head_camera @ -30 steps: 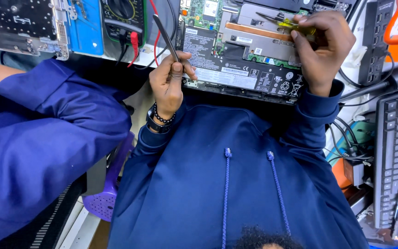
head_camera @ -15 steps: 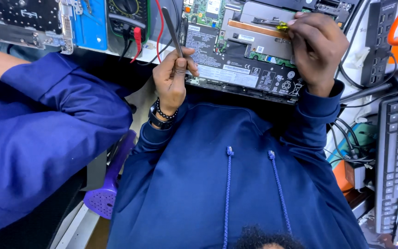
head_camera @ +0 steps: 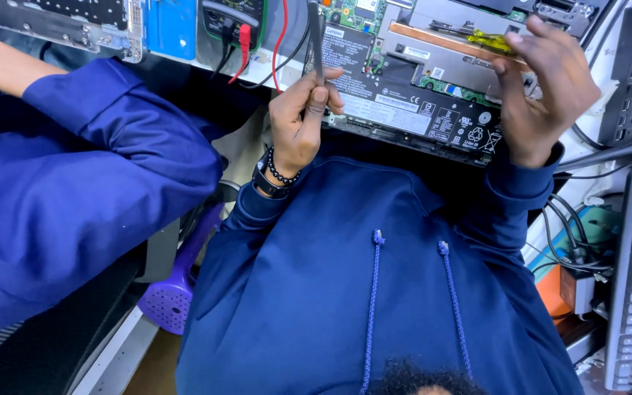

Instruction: The person repairs a disassembled laptop on a workbench. They use a yellow-handled screwdriver to unscrew components from the laptop motherboard, reposition the laptop, and use a metal pry tool to lift and adjust internal parts while a coworker works on another laptop nearby.

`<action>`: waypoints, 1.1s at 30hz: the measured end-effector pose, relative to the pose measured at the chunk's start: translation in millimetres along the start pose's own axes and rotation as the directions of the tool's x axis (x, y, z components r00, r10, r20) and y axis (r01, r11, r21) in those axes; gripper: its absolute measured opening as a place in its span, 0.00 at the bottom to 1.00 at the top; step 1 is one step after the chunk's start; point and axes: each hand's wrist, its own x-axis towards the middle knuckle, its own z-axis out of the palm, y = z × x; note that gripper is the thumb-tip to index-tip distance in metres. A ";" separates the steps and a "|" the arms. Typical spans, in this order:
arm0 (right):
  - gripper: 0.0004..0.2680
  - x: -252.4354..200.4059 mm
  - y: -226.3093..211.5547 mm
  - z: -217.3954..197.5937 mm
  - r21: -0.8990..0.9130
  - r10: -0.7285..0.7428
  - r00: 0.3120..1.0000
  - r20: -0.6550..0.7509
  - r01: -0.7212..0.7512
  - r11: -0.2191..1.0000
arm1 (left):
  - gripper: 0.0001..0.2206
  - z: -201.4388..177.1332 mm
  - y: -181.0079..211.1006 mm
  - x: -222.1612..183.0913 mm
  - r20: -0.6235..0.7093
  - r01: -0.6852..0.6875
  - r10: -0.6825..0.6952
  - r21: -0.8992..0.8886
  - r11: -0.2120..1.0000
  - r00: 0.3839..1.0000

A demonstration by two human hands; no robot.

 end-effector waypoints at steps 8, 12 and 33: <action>0.19 -20.2 -83.0 9.6 0.505 0.308 0.939 0.151 -0.341 0.793 | 0.06 41.4 5.1 -6.1 0.481 -0.566 0.400 0.268 0.780 0.780; 0.09 -32.7 -90.4 31.2 0.647 0.305 0.952 0.004 -0.235 0.725 | 0.08 64.1 -7.0 -12.9 0.386 -0.584 0.491 0.173 0.793 0.781; 0.13 37.8 -85.6 72.0 0.552 0.394 0.910 0.132 -0.398 0.733 | 0.07 10.4 -41.5 4.7 -0.027 -0.351 0.436 0.548 0.759 0.900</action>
